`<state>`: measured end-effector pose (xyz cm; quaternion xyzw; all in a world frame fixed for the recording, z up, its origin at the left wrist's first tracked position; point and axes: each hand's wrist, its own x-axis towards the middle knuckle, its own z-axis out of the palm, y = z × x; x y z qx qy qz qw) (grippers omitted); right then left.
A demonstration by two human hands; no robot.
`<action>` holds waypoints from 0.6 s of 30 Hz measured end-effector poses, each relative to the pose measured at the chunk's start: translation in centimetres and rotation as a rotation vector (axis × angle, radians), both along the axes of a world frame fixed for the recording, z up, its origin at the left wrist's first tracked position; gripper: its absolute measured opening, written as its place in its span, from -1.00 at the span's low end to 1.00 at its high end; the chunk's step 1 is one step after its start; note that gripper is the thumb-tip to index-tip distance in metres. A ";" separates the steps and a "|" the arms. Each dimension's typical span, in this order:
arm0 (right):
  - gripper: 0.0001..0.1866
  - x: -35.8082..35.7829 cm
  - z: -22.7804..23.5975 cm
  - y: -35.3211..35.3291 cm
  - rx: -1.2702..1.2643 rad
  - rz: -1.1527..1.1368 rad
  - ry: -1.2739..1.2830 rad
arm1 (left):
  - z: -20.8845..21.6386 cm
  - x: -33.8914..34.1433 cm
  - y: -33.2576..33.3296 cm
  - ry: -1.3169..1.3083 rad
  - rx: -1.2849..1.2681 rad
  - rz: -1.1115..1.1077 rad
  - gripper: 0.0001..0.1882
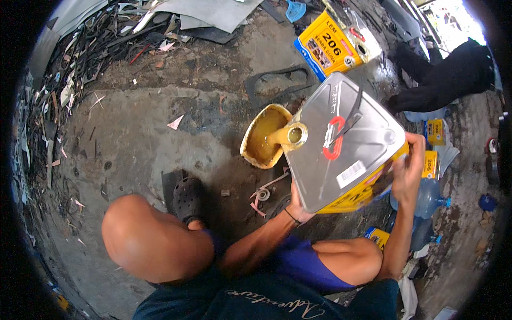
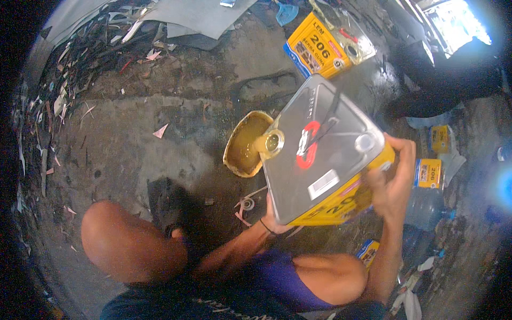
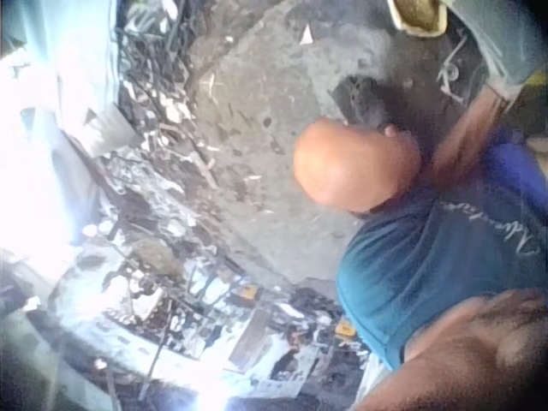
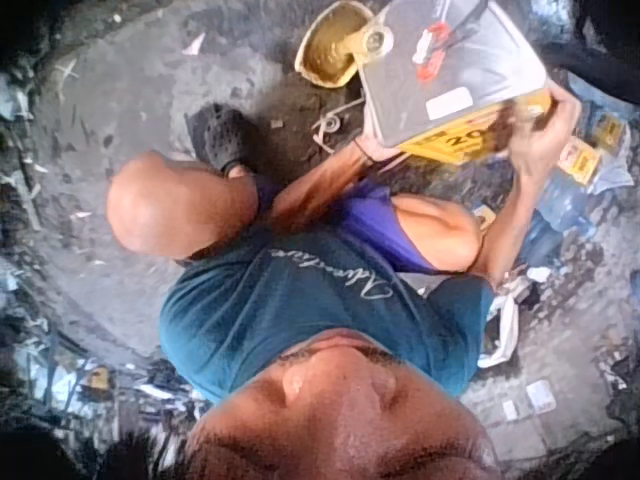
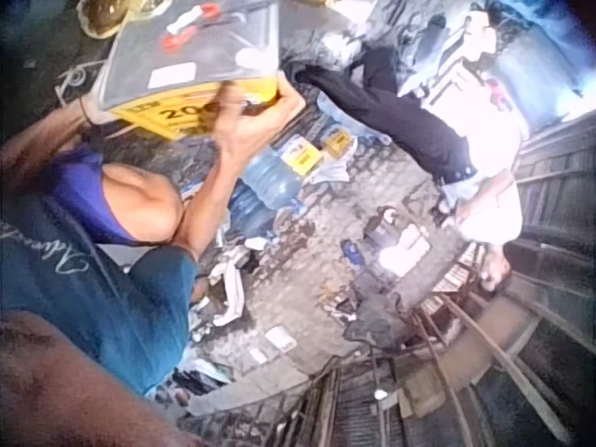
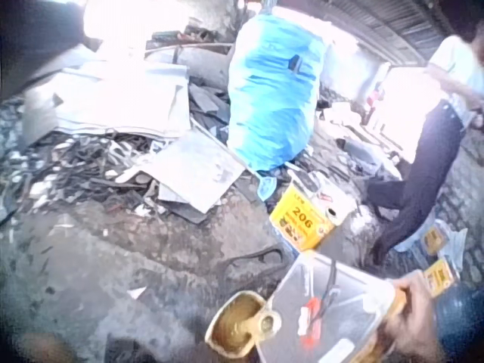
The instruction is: The person applies a yellowish liquid to a black rubber sandal using a brush, then pours more liquid from a yellow can into a container. The person then applies the liquid to a large black rubber sheet using the brush.
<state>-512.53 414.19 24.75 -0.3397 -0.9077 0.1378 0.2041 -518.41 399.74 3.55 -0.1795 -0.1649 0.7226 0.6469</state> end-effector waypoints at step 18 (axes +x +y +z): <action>-0.49 8.6 -12.7 10.4 -0.100 -0.119 0.429 | -15.3 -2.8 -8.8 3.096 -0.506 -0.483 -0.74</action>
